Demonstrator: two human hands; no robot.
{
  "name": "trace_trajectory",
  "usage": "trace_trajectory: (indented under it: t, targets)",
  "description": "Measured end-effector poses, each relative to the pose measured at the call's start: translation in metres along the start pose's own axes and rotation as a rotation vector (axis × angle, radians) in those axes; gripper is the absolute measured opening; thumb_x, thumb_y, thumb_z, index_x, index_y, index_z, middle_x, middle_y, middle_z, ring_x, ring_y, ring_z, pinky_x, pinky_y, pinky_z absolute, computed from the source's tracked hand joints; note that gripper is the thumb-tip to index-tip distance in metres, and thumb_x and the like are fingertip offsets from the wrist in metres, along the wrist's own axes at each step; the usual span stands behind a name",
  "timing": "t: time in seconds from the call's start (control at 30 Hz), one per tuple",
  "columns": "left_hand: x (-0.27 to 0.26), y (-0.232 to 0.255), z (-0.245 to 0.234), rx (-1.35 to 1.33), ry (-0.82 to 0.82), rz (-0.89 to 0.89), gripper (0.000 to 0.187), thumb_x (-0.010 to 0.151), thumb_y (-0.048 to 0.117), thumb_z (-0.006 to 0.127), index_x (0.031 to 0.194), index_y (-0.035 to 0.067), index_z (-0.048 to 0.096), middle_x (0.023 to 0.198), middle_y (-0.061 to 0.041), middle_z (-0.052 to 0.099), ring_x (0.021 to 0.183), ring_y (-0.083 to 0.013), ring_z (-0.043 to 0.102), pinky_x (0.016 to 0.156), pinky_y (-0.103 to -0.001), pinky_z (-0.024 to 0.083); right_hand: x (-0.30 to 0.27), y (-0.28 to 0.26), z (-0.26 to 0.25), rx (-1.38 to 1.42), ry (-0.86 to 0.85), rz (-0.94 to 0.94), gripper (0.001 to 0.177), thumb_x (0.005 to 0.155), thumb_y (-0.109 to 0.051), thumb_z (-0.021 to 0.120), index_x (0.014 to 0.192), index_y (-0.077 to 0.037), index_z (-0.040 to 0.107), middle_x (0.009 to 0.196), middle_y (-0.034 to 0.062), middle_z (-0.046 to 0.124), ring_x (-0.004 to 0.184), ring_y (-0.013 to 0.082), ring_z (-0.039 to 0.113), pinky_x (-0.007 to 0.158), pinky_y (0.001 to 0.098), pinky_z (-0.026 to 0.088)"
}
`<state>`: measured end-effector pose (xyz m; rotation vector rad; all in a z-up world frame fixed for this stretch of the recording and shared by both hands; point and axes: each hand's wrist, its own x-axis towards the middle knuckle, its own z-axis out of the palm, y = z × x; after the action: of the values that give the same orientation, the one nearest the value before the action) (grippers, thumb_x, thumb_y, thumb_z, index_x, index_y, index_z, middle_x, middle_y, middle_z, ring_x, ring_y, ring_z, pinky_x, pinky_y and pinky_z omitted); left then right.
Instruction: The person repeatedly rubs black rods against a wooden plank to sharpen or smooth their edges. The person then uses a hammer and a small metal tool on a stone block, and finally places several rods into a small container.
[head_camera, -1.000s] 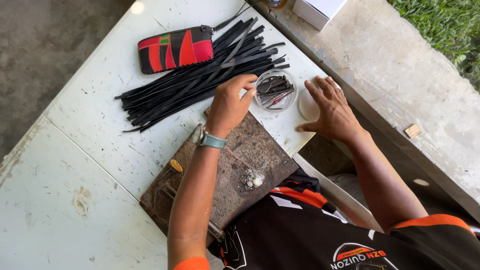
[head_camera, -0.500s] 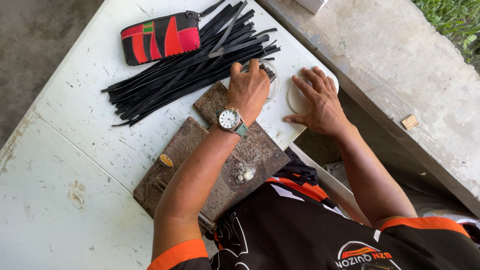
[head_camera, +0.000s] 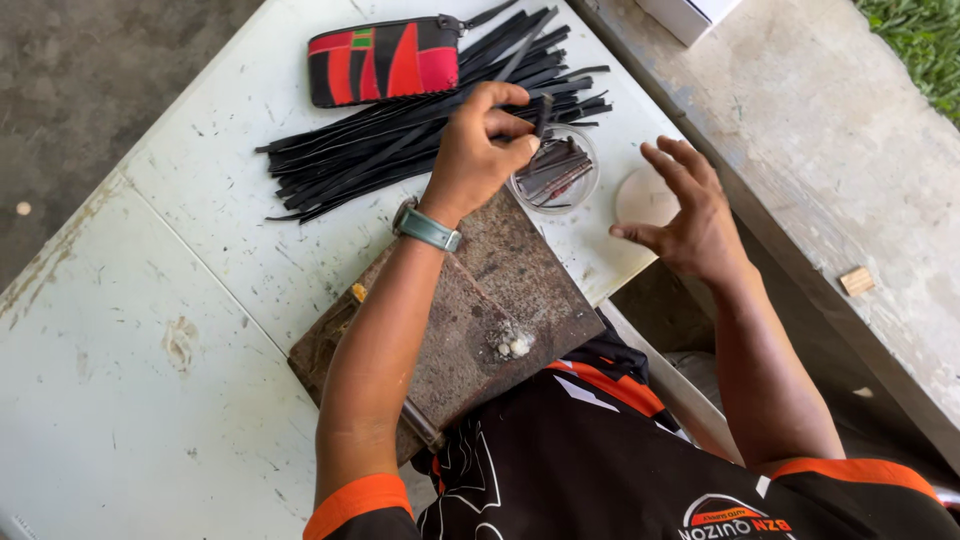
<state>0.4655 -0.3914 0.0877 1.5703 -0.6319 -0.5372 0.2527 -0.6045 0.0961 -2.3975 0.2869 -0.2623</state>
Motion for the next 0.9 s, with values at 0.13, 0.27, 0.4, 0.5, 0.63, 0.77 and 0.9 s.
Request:
trace_trajectory:
  t: [0.13,0.27,0.4,0.5,0.63,0.77,0.9]
  targets:
    - [-0.004,-0.013,-0.007,-0.763,0.077,-0.230,0.021,0.092,-0.002,0.070,0.112,0.000,0.066,0.102,-0.010,0.073,0.086,-0.0129,0.071,0.072,-0.026,0.062,0.008,-0.021,-0.008,-0.019,0.060,-0.034,0.069,0.080,-0.022,0.089,0.142,-0.009,0.062,0.140,0.0160,0.062,0.129,0.0324,0.062,0.107,0.0434,0.053]
    - [-0.010,-0.028,-0.010,-1.040,0.110,-0.337,0.018,0.095,0.000,0.066,0.112,-0.002,0.071,0.104,-0.012,0.073,0.086,-0.0118,0.069,0.074,-0.023,0.058,0.011,-0.043,0.000,0.021,0.096,-0.085,0.050,0.085,-0.019,0.088,0.130,-0.007,0.070,0.125,0.0140,0.069,0.117,0.0287,0.069,0.098,0.0392,0.057]
    - [-0.013,-0.033,-0.005,-1.176,0.125,-0.365,0.022,0.094,0.000,0.064,0.115,-0.007,0.068,0.105,-0.014,0.073,0.091,-0.0150,0.071,0.078,-0.024,0.059,0.011,-0.057,0.009,0.083,0.102,-0.092,0.040,0.086,-0.018,0.087,0.122,-0.008,0.074,0.115,0.0107,0.072,0.107,0.0243,0.071,0.090,0.0365,0.058]
    - [-0.016,-0.031,-0.001,-1.235,0.121,-0.351,0.023,0.094,0.000,0.063,0.115,-0.008,0.066,0.107,-0.015,0.073,0.094,-0.0170,0.072,0.083,-0.025,0.061,0.010,-0.063,0.012,0.125,0.096,-0.147,0.038,0.087,-0.017,0.087,0.121,-0.007,0.074,0.114,0.0107,0.072,0.105,0.0242,0.071,0.088,0.0359,0.058]
    - [-0.021,-0.030,0.000,-1.258,0.128,-0.357,0.021,0.096,0.000,0.064,0.116,-0.008,0.066,0.111,-0.017,0.073,0.096,-0.0184,0.073,0.082,-0.025,0.061,0.010,-0.066,0.013,0.138,0.092,-0.151,0.037,0.087,-0.017,0.087,0.120,-0.007,0.074,0.113,0.0103,0.073,0.104,0.0242,0.071,0.088,0.0354,0.058]
    - [-0.028,-0.029,0.004,-1.262,0.145,-0.370,0.018,0.095,0.000,0.066,0.112,-0.007,0.067,0.111,-0.016,0.074,0.097,-0.0187,0.073,0.082,-0.025,0.062,0.007,-0.060,0.012,0.131,0.098,-0.139,0.035,0.088,-0.016,0.086,0.120,-0.007,0.075,0.112,0.0106,0.073,0.104,0.0243,0.072,0.088,0.0355,0.058]
    - [-0.038,-0.020,-0.004,-1.152,0.061,-0.213,0.020,0.096,0.003,0.070,0.115,-0.001,0.072,0.107,-0.014,0.074,0.094,-0.0181,0.072,0.079,-0.029,0.063,0.008,-0.043,0.008,0.145,0.137,-0.115,0.030,0.092,-0.012,0.083,0.120,-0.008,0.075,0.116,0.0101,0.073,0.109,0.0224,0.072,0.094,0.0346,0.058]
